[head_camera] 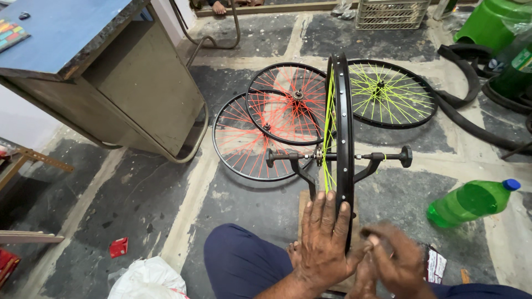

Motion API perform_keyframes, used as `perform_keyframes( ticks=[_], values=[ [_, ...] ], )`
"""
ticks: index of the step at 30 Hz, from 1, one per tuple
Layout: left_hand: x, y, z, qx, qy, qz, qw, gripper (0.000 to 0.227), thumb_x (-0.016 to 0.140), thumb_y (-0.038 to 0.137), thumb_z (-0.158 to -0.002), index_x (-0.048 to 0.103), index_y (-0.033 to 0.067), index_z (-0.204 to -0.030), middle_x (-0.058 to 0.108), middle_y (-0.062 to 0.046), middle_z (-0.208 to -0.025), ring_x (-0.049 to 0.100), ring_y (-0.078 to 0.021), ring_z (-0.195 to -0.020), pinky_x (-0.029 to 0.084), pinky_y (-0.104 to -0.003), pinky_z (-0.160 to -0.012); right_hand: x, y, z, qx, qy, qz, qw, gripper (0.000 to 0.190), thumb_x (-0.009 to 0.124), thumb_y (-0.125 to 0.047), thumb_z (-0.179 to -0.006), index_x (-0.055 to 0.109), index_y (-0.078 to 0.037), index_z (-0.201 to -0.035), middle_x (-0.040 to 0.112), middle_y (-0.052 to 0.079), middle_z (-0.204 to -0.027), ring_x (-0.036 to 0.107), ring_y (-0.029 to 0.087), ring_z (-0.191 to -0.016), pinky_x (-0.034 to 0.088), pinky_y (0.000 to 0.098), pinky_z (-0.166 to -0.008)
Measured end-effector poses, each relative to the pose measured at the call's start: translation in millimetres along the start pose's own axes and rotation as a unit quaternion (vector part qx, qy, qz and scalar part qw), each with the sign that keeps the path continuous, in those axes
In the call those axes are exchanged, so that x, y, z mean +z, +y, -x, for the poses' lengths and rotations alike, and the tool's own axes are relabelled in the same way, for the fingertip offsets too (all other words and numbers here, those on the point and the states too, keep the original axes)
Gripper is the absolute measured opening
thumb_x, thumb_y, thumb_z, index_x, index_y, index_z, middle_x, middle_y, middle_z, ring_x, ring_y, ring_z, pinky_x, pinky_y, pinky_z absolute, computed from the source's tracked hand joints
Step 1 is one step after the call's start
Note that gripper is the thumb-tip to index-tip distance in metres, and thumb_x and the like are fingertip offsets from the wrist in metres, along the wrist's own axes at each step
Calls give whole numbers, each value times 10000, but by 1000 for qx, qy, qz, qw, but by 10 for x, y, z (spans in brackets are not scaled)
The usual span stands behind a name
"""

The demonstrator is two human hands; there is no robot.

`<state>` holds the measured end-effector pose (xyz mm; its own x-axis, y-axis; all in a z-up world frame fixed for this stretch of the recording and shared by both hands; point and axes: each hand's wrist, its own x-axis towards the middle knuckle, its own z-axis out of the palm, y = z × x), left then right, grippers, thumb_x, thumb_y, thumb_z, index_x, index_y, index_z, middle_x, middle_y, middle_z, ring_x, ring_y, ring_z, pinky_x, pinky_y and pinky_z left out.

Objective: The person sits on the floor and uses a truing stand to adjust the spokes of bicycle wheels. They tighten and loosen the spoke nipples to align the rims, rotating the wheels to check for wobbles. The person switches between a wheel with neon green spokes and one with red spokes.

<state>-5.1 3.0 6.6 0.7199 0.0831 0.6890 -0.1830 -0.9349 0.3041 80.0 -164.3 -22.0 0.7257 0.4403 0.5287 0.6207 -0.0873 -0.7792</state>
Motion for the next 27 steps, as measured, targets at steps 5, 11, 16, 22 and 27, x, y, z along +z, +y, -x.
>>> perform_keyframes(
  ticks=[5,11,16,22,27],
  values=[
    [53,-10,112,3,4,3,1000,756,761,394,-958,466,-6,-1528,399,-297,-1597,378,-482,-1515,299,-624,-1237,-200,-544,-849,-135,33,146,979,326,663,-82,-941,651,-23,-1262,707,162,-1122,717,280,-993,574,367,-865],
    [116,-57,353,27,-3,16,1000,699,783,362,-935,526,-2,-1474,445,-296,-1572,425,-487,-1486,340,-636,-1201,-174,-1024,-1814,-201,-36,286,936,460,684,-231,-938,636,-31,-1350,573,223,-1374,626,386,-1169,547,449,-940],
    [185,-89,447,35,1,15,999,615,781,354,-969,562,18,-1436,490,-280,-1552,468,-468,-1466,384,-638,-1174,-59,-1155,-2045,-256,-40,419,870,461,677,-288,-913,678,-64,-1316,561,196,-1407,607,386,-1217,526,467,-1016],
    [215,-78,493,33,-10,8,999,596,777,328,-974,544,38,-1441,496,-259,-1543,465,-451,-1469,369,-643,-1185,42,-1229,-1884,-239,-6,449,861,347,715,-217,-911,740,-69,-1225,608,147,-1381,642,331,-1142,545,410,-924],
    [255,-103,557,38,-16,18,999,664,779,313,-959,500,32,-1493,454,-270,-1591,444,-461,-1481,359,-646,-1185,56,-1218,-1871,-241,8,439,866,332,732,-201,-905,753,-62,-1206,630,137,-1345,646,314,-1132,552,401,-931]
  ],
)
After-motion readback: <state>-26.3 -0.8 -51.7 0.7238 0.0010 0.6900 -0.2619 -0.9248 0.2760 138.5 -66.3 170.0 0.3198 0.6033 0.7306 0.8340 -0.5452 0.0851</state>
